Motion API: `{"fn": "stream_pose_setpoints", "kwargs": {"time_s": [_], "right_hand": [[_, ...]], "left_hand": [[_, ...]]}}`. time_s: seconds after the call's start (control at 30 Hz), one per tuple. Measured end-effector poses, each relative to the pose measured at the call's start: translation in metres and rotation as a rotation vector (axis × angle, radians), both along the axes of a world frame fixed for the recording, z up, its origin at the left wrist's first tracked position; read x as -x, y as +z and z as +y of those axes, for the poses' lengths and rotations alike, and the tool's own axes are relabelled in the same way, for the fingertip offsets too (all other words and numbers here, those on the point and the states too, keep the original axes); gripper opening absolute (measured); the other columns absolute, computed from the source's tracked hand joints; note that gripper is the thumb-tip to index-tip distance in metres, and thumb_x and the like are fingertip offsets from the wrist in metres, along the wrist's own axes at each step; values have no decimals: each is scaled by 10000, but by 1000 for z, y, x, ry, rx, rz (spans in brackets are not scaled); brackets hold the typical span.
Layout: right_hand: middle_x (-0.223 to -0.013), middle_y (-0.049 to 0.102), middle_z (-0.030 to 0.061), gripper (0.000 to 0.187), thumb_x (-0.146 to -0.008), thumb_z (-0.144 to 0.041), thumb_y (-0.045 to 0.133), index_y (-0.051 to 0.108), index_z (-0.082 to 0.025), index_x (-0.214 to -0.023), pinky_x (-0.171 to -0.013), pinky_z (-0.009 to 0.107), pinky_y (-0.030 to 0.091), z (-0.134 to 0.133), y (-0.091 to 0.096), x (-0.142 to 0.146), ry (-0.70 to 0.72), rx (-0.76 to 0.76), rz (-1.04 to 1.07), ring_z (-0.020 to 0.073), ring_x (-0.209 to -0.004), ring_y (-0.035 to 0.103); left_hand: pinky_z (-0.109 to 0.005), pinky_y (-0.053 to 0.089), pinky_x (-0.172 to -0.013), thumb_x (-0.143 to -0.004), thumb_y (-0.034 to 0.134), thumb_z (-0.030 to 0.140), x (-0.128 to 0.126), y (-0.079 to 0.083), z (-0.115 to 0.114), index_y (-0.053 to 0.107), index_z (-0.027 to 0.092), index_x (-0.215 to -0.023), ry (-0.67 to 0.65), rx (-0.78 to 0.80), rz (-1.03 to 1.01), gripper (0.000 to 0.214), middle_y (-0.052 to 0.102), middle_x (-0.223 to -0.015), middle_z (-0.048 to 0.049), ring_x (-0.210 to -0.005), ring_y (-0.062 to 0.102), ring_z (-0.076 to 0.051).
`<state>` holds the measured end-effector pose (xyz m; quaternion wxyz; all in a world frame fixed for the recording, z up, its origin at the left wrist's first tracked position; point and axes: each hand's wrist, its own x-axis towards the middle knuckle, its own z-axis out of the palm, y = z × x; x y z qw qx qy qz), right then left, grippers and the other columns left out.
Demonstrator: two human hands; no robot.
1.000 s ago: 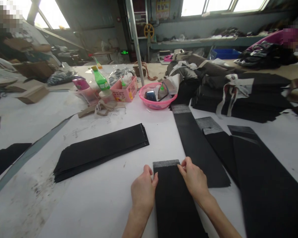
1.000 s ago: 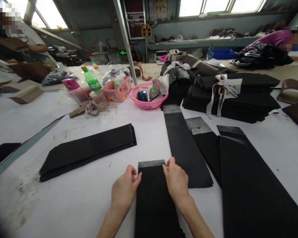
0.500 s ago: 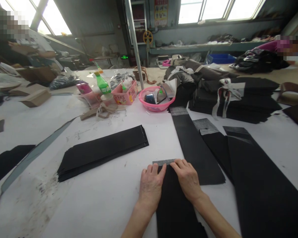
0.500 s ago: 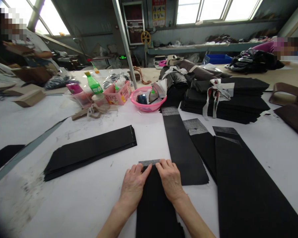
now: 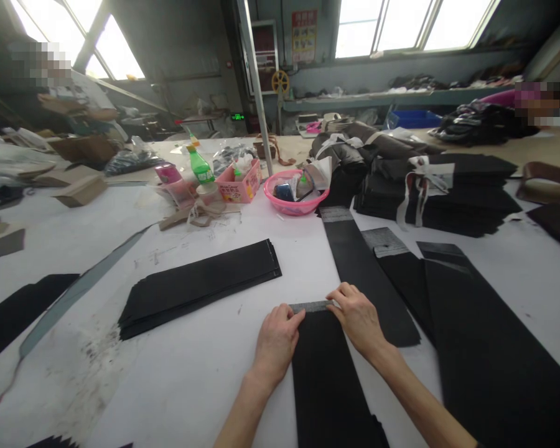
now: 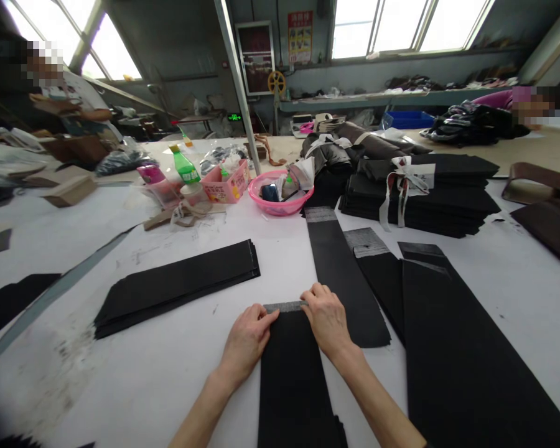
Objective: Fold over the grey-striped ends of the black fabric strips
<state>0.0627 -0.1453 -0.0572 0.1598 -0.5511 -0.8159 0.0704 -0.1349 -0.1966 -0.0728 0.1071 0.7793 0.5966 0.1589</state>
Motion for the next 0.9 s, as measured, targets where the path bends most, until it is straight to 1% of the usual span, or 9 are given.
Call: {"fn": "stream_pose_setpoints", "kwargs": {"time_s": [0.1,0.23,0.37,0.43,0.47,0.57,0.63,0.73,0.9], "right_hand": [[-975,619,14,112,-856,-224,649,636,-240,-967,-763,298,404,10,3,8,107,64,-18,191,-930,550],[-932,637,10,108,-809,-211,702,643,-230,-897,-740,304,393,21,2,17,188,99,-59,205,-918,556],[-892,635,10,118,-786,-202,723,626,-218,-850,-721,298,380,30,0,18,240,118,-77,199,-883,554],[-893,634,8,149,-781,-190,727,624,-217,-886,-719,288,379,34,-1,17,266,132,-74,186,-868,554],[-887,634,6,159,-779,-186,728,624,-216,-894,-716,283,379,36,-1,17,279,139,-70,178,-856,555],[-844,625,0,122,-772,-187,735,635,-213,-838,-701,272,381,40,-2,15,307,156,-54,164,-817,556],[-829,614,0,101,-772,-195,736,640,-214,-795,-706,271,386,40,-2,13,319,153,-37,166,-818,552],[-877,603,8,82,-791,-198,720,652,-224,-829,-753,276,400,37,-4,10,326,127,0,174,-882,538],[-907,601,7,89,-883,-221,614,670,-262,-939,-809,278,412,28,-13,2,360,89,57,167,-916,518]], "left_hand": [[-302,441,-761,-851,518,61,1,0,2,600,283,-1150,-7,-13,-14,381,519,-919,-24,-858,512,-180],[-260,428,-722,-911,501,143,3,-6,10,642,278,-1027,28,5,-157,227,535,-856,-4,-800,535,-151],[-236,426,-674,-861,598,141,5,-8,18,584,229,-981,119,67,-299,150,551,-803,34,-710,537,-125],[-246,431,-673,-834,640,152,5,-4,20,556,212,-980,137,61,-260,178,554,-820,30,-719,535,-135],[-260,439,-702,-823,656,155,5,-2,22,554,215,-1002,125,38,-208,214,556,-861,18,-767,539,-149],[-338,440,-836,-797,682,144,5,3,25,542,252,-1137,43,-44,-19,383,540,-1056,-30,-993,508,-213],[-371,432,-880,-796,678,129,4,4,27,523,265,-1197,-13,-55,54,451,527,-1122,-44,-1066,478,-233],[-372,431,-897,-826,632,108,3,3,27,548,260,-1172,-69,-61,73,388,533,-1108,-42,-1072,472,-222],[-359,450,-871,-889,542,120,-1,-2,21,585,230,-1108,-83,-147,47,249,532,-1015,-46,-1005,486,-210]]}}
